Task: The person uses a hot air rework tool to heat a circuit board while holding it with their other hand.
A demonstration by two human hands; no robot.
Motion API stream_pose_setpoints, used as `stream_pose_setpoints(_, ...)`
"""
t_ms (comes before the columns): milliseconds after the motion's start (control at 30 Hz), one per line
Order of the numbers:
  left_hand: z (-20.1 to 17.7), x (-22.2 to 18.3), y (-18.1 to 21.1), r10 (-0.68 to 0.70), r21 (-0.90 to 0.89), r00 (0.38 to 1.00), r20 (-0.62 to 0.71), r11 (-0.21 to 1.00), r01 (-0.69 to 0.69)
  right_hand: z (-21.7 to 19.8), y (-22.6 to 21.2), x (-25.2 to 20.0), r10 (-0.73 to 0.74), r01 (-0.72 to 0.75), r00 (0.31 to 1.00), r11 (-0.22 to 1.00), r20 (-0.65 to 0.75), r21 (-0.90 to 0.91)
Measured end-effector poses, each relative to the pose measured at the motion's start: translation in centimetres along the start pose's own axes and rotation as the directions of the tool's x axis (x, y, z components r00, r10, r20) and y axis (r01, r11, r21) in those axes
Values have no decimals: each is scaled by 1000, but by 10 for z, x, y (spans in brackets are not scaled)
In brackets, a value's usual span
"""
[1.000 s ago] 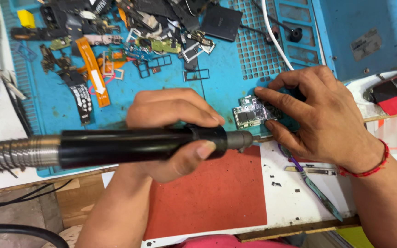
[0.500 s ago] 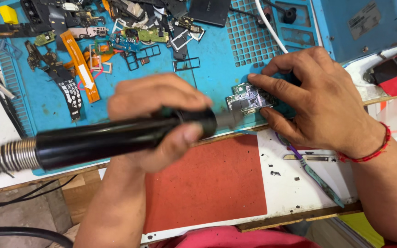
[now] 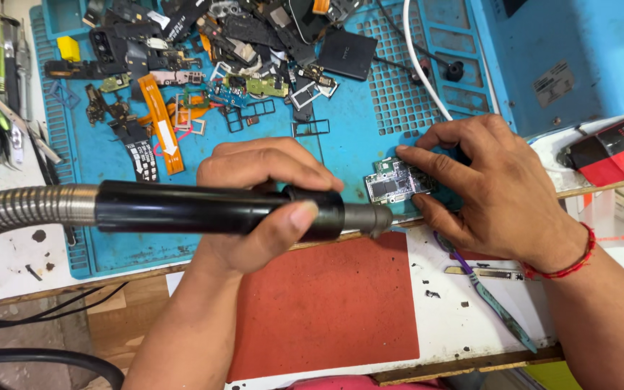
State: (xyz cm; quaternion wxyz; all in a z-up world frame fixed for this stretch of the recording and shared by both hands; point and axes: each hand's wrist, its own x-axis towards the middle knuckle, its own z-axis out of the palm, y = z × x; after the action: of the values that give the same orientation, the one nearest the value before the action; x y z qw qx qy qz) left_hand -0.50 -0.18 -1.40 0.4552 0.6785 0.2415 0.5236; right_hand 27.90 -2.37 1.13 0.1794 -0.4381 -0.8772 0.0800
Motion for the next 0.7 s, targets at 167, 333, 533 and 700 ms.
stream_pose_setpoints(167, -2, 2, 3, 64, 117, 998, -16, 991, -62, 0, 0, 1, -4, 4, 1000, 1000, -4, -3)
stream_pose_setpoints(333, 7, 3, 5, -2, 123, 998, -59, 992, 9, -4, -2, 2, -9, 9, 1000, 1000, -21, 0)
stream_pose_setpoints(533, 6, 6, 4, 89, 56, 996, 16, 994, -90, -4, -7, 1, 15, -15, 1000, 1000, -18, -3)
stream_pose_setpoints(700, 2, 6, 8, 53, 78, 998, 23, 995, -54, -3, -7, 0, 33, -33, 999, 999, -20, 8)
